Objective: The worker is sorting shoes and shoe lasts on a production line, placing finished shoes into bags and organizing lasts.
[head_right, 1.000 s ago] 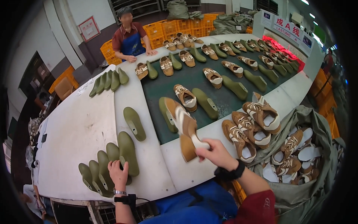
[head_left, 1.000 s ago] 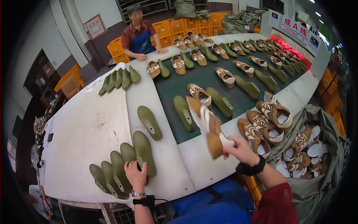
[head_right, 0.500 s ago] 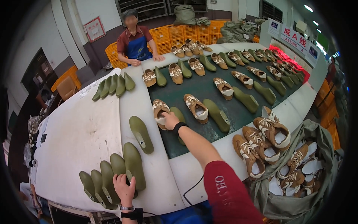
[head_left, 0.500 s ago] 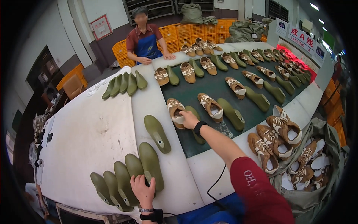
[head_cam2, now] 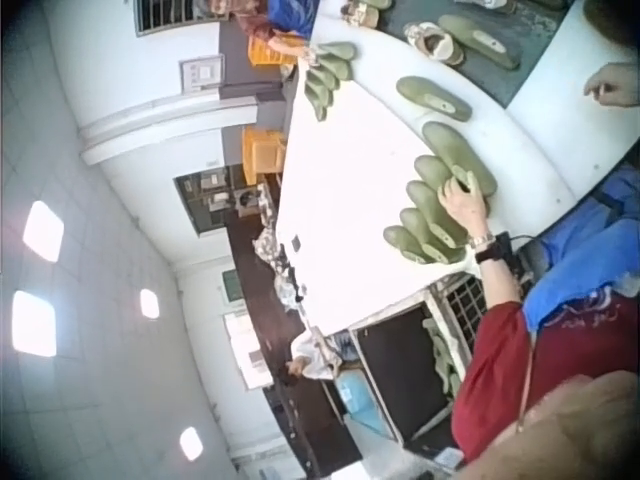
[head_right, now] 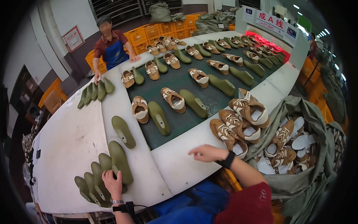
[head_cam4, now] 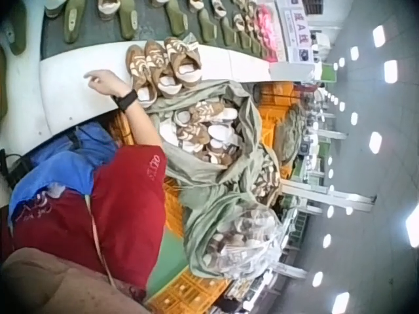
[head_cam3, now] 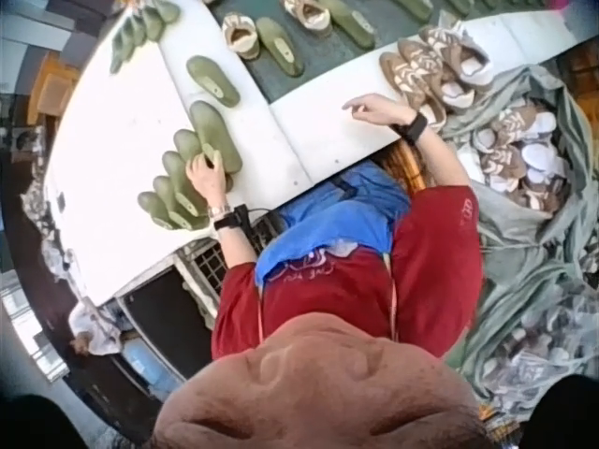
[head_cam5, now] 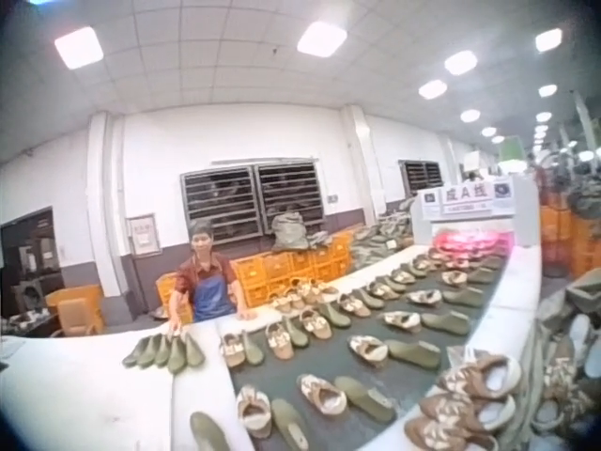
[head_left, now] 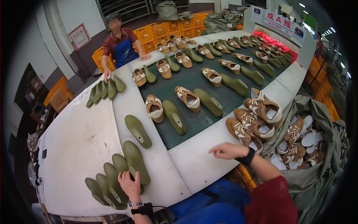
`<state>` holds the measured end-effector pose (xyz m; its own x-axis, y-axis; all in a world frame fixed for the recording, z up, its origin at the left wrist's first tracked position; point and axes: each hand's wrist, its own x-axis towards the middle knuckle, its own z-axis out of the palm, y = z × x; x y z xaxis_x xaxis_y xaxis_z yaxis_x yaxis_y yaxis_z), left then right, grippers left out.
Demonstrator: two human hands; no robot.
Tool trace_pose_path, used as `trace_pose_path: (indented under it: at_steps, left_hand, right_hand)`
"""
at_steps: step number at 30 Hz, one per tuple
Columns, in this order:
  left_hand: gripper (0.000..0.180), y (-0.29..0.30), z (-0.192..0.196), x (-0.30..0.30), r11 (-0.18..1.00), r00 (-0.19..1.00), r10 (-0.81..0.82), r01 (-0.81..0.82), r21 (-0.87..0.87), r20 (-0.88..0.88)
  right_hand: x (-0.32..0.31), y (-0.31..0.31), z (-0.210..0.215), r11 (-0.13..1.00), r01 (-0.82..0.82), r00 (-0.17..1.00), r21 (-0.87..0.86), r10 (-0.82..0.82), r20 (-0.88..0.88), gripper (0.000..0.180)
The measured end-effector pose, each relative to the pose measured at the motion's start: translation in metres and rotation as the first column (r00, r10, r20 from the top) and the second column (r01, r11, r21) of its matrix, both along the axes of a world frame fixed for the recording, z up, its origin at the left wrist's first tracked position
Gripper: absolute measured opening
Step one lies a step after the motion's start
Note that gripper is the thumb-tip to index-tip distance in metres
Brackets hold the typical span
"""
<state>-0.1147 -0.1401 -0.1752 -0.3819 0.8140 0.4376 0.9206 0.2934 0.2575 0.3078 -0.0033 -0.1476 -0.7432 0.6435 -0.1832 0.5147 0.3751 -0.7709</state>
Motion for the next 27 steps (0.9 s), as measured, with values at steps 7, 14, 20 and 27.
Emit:
trace_pose_path:
  at_steps: [7, 14, 20, 27]
  left_hand:
    - [0.034, 0.001, -0.001, -0.007, 0.998, 0.996, -0.036, 0.032, 0.047, 0.087]
    - [0.032, -0.012, -0.002, -0.002, 1.000, 0.999, -0.003, 0.003, 0.005, 0.051]
    - [0.029, -0.012, 0.000, 0.002, 1.000, 0.998, 0.023, -0.023, -0.008, 0.060]
    - [0.028, -0.009, 0.005, 0.000, 0.999, 0.997, 0.039, -0.038, -0.015, 0.061]
  right_hand:
    - [-0.004, 0.006, -0.007, 0.986, -0.152, 0.984, 0.060, 0.146, 0.098, 0.028]
    - [-0.066, 0.173, -0.018, 0.889, 0.107, 0.757, 0.445, -0.362, 0.543, 0.023]
    - [-0.093, 0.247, -0.083, 0.841, 0.386, 0.786, 0.378, -0.515, 0.343, 0.050]
    - [-0.197, 0.248, -0.034, 0.885, 0.189, 0.976, 0.426, -0.216, 0.016, 0.021]
